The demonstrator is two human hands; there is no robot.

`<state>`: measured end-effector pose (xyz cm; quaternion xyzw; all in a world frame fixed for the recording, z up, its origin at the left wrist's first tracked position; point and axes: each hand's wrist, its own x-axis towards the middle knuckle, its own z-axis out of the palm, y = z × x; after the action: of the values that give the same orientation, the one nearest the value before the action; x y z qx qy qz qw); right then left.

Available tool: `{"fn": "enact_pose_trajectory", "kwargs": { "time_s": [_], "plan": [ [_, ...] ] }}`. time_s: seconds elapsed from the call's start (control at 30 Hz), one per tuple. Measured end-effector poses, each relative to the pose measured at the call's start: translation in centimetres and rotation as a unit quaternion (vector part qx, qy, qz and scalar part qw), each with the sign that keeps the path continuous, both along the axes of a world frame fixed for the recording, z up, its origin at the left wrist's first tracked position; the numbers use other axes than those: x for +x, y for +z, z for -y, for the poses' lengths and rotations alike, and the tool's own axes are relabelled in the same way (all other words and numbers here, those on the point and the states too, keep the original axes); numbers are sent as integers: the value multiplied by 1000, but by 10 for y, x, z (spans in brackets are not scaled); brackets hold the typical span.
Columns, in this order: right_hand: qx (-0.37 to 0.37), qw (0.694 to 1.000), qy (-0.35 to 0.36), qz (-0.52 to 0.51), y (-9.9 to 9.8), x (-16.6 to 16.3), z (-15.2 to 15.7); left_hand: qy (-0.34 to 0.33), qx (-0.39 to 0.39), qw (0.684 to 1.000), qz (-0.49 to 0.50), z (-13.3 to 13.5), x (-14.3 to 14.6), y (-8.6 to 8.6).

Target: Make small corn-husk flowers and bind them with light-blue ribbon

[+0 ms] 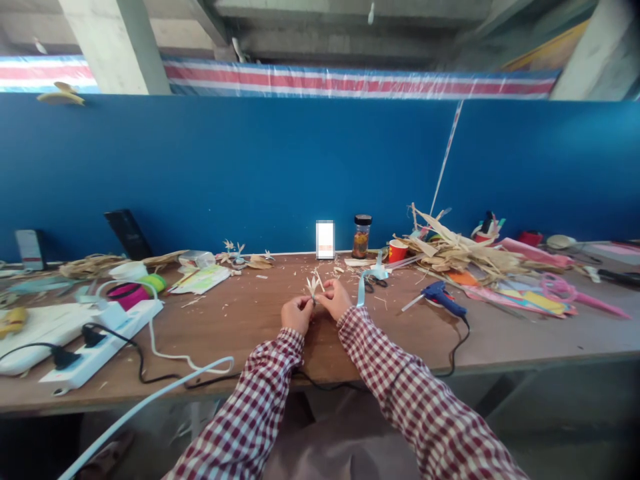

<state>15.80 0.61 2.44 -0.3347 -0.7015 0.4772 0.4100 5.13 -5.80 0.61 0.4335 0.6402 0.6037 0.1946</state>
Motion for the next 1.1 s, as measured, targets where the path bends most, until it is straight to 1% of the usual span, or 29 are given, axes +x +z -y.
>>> {"fn": "enact_pose_trajectory", "kwargs": {
  "time_s": [0.17,0.3,0.5,0.67,0.87,1.1],
  "plan": [
    [-15,1000,24,-7,-2,0,-2,6,-4,1000,2,1,0,1],
    [-18,1000,20,-15,-4,0,-5,-12,-8,1000,20,2,2,5],
    [-4,1000,-3,-19,-3,0,-6,-15,-16,998,51,2,5,10],
    [9,1000,-14,-16,-4,1,-5,-34,-27,997,65,2,5,7],
    [10,1000,-15,-13,-1,1,-3,-20,-36,996,83,0,2,5],
    [6,1000,-10,-20,-1,0,-4,-26,-31,996,80,0,4,3]
  ]
}}
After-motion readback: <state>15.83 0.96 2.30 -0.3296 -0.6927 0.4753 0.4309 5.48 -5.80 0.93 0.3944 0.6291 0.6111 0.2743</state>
